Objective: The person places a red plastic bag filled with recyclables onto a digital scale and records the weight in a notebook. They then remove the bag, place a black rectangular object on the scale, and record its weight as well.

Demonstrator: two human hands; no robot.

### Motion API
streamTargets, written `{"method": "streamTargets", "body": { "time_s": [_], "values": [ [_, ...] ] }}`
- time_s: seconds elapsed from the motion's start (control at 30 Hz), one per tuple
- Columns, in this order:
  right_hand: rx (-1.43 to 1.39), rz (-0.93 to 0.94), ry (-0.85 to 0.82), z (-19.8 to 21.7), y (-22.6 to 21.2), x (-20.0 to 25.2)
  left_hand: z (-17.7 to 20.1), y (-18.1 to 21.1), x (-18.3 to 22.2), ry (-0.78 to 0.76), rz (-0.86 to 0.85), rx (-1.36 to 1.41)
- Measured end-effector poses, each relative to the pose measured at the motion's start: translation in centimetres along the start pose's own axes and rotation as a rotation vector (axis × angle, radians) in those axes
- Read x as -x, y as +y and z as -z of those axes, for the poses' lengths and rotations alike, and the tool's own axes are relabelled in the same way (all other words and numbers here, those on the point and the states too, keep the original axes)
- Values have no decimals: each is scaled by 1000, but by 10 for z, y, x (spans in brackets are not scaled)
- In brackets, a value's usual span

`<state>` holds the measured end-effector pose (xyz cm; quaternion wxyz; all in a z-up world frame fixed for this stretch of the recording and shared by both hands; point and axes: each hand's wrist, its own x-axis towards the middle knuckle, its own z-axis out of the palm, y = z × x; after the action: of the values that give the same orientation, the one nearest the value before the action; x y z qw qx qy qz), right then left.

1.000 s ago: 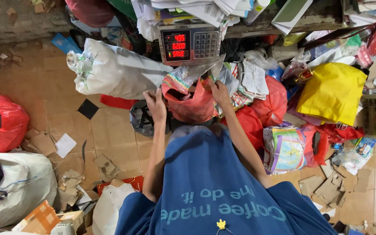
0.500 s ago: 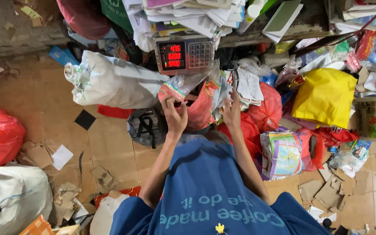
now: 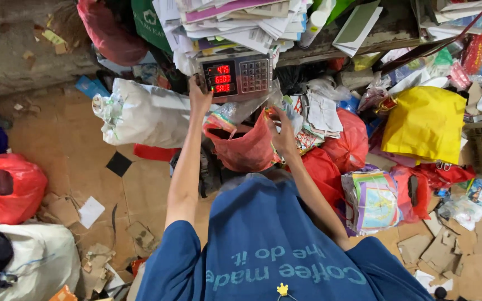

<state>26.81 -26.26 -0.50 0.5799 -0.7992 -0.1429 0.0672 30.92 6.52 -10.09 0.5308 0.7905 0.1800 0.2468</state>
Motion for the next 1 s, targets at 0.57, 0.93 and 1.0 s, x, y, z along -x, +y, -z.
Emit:
{"method": "streamTargets", "body": {
  "time_s": [0.57,0.93,1.0],
  "values": [
    [232,78,95,-61,53,-193,-29,-39,-98,44,110,290],
    [194,46,39,-59,56,-183,-40,-41,-85,99,56,401],
    [186,199,5,-54,54,-181,-38,-18,-79,148,127,315]
  ]
}}
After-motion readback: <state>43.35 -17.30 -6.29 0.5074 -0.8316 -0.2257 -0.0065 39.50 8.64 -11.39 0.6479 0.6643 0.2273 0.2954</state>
